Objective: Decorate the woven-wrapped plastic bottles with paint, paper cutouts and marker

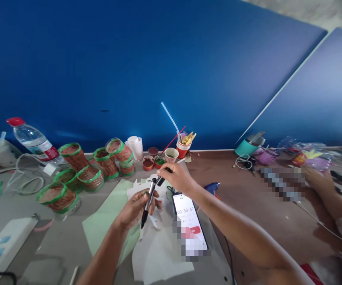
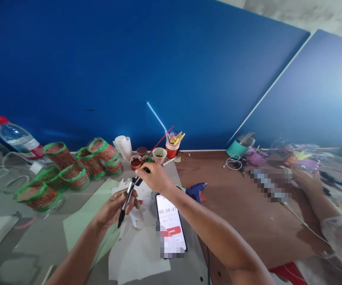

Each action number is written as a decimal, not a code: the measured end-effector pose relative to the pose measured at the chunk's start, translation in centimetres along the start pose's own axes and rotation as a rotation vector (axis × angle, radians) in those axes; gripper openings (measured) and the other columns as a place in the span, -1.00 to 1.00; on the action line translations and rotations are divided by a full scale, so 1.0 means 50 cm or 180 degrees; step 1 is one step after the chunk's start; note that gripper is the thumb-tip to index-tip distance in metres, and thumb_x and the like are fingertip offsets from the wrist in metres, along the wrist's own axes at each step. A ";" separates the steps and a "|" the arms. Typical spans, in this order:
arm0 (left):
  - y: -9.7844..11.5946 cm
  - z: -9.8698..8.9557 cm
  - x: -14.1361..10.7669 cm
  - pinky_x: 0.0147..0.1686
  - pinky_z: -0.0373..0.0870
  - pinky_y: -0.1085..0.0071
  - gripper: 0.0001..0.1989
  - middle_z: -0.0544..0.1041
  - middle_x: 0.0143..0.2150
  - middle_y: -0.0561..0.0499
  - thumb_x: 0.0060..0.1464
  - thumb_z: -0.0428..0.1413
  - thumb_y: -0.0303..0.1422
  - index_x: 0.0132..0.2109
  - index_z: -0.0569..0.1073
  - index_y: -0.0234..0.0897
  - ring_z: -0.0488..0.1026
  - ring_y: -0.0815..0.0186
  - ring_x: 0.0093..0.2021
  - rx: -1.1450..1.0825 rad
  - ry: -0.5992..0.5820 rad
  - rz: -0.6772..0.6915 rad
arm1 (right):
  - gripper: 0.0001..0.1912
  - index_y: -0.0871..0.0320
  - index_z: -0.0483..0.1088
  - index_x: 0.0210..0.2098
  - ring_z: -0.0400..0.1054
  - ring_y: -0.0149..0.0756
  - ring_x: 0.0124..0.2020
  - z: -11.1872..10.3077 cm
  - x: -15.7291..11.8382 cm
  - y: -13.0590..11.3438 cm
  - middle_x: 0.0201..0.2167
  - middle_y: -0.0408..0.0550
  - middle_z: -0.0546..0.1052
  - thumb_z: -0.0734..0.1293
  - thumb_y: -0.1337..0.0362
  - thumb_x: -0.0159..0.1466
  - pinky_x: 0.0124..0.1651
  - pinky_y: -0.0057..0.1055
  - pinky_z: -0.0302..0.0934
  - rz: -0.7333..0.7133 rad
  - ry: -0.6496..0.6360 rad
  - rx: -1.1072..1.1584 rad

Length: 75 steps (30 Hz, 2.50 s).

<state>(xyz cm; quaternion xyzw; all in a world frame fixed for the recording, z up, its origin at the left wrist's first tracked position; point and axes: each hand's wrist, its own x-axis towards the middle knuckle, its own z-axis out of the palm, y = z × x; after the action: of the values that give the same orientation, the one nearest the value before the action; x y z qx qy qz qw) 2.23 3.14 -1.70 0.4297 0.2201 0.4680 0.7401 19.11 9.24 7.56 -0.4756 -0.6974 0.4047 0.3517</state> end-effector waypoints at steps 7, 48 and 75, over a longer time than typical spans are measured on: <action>-0.002 0.000 -0.003 -0.03 0.30 0.17 -0.63 0.46 -0.62 0.04 0.10 0.15 -0.11 -0.16 0.53 -0.37 0.50 0.22 -0.36 0.0107 -0.0034 -0.0103 | -0.78 0.20 0.42 -0.55 0.12 -0.45 -0.57 0.003 0.016 0.002 -0.65 -0.23 0.33 0.29 0.21 0.12 -0.47 -0.48 -0.01 -0.0100 0.0047 -0.0081; -0.033 -0.075 0.020 0.08 0.27 0.12 -0.76 0.56 -0.05 -0.14 0.03 0.12 -0.29 -0.12 0.48 -0.21 0.44 0.05 0.01 0.3900 0.1588 0.0732 | -0.72 0.06 0.27 -0.08 0.36 -0.04 0.05 0.003 -0.276 0.137 -0.01 0.07 0.50 0.24 0.40 0.21 0.00 -0.12 0.31 -0.1386 0.0573 -0.1428; -0.057 -0.081 0.022 0.21 -0.02 -0.15 -0.68 0.47 0.12 -0.18 0.12 0.02 -0.31 0.02 0.40 -0.25 0.25 -0.08 0.23 0.5081 0.1430 0.0397 | -0.09 0.18 -0.14 0.30 0.24 0.26 0.12 0.111 -0.392 0.238 0.12 0.31 0.30 0.37 0.31 0.06 0.00 0.11 0.29 0.0412 0.1335 -0.2096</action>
<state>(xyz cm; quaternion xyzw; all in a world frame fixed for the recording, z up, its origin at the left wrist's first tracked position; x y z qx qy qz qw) 1.22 5.32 -6.16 0.7334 0.6042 0.2860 0.1239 24.67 -8.00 -7.57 -0.6782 -0.6715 0.0749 0.2890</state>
